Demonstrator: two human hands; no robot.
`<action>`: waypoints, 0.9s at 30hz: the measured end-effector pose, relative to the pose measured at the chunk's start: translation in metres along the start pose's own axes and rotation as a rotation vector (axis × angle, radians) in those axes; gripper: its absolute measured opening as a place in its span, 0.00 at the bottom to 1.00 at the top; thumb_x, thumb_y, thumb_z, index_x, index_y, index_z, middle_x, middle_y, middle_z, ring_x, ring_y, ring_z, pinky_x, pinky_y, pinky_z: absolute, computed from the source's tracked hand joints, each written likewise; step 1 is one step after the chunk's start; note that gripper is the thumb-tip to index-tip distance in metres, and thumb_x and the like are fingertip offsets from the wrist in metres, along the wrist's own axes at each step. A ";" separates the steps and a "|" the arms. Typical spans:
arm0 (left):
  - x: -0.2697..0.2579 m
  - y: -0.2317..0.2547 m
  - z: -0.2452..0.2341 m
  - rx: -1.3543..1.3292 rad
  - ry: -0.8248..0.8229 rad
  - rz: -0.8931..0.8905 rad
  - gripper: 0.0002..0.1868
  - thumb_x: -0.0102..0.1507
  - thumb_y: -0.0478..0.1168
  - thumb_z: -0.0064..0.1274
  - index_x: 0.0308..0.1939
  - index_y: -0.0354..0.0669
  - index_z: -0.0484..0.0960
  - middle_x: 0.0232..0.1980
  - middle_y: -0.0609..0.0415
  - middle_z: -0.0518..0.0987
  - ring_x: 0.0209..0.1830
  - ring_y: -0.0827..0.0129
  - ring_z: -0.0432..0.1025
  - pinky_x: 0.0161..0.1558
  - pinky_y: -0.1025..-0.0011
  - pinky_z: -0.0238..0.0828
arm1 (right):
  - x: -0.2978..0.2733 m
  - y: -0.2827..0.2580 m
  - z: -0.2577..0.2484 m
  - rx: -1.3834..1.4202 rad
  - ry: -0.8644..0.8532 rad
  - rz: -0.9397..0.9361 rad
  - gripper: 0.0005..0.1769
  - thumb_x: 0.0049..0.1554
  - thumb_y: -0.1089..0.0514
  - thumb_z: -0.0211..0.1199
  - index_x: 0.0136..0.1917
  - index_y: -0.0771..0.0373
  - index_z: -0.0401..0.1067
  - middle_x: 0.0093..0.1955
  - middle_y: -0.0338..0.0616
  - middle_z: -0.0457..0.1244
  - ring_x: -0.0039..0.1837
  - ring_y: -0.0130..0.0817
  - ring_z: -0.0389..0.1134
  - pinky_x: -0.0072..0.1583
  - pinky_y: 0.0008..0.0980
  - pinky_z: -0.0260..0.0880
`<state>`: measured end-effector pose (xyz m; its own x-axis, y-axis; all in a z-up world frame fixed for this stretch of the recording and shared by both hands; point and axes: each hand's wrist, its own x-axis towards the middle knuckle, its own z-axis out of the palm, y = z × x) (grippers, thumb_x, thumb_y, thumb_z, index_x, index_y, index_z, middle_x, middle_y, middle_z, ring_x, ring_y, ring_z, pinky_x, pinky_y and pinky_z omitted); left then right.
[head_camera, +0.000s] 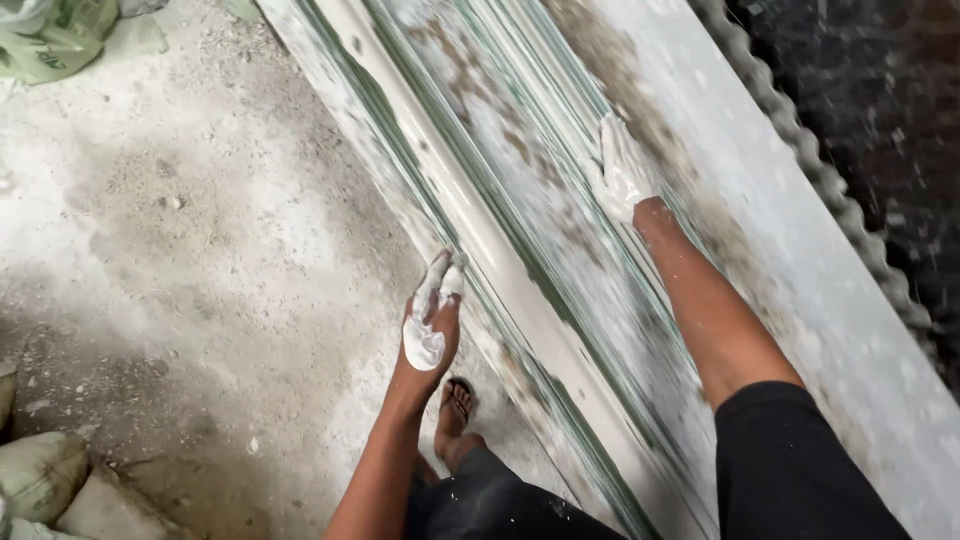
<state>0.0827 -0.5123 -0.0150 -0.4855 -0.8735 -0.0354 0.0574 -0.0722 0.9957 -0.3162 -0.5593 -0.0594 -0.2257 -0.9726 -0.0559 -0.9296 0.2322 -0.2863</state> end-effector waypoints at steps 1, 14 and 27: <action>0.024 0.005 -0.017 -0.004 0.014 -0.004 0.29 0.71 0.38 0.41 0.76 0.31 0.61 0.72 0.39 0.73 0.75 0.58 0.65 0.71 0.66 0.59 | 0.031 -0.015 -0.001 -0.003 -0.010 -0.011 0.44 0.68 0.41 0.44 0.83 0.71 0.35 0.86 0.63 0.36 0.86 0.53 0.37 0.82 0.44 0.36; 0.402 0.019 -0.212 0.410 0.193 0.069 0.35 0.68 0.35 0.46 0.80 0.39 0.56 0.72 0.37 0.73 0.58 0.51 0.71 0.59 0.63 0.70 | 0.497 -0.151 0.023 -0.033 0.030 -0.084 0.43 0.69 0.45 0.46 0.82 0.77 0.39 0.85 0.69 0.39 0.86 0.58 0.39 0.82 0.45 0.38; 0.614 0.004 -0.260 0.770 0.150 -0.109 0.44 0.69 0.43 0.48 0.80 0.29 0.40 0.81 0.24 0.45 0.81 0.31 0.39 0.76 0.45 0.37 | 0.599 -0.333 0.025 0.614 -0.135 -0.222 0.43 0.68 0.36 0.30 0.85 0.66 0.42 0.87 0.55 0.41 0.88 0.43 0.41 0.85 0.40 0.37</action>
<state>0.0115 -1.1745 -0.0547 -0.3278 -0.9402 -0.0930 -0.6306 0.1445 0.7626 -0.1346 -1.2196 -0.0210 0.0279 -0.9988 -0.0407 -0.6063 0.0155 -0.7951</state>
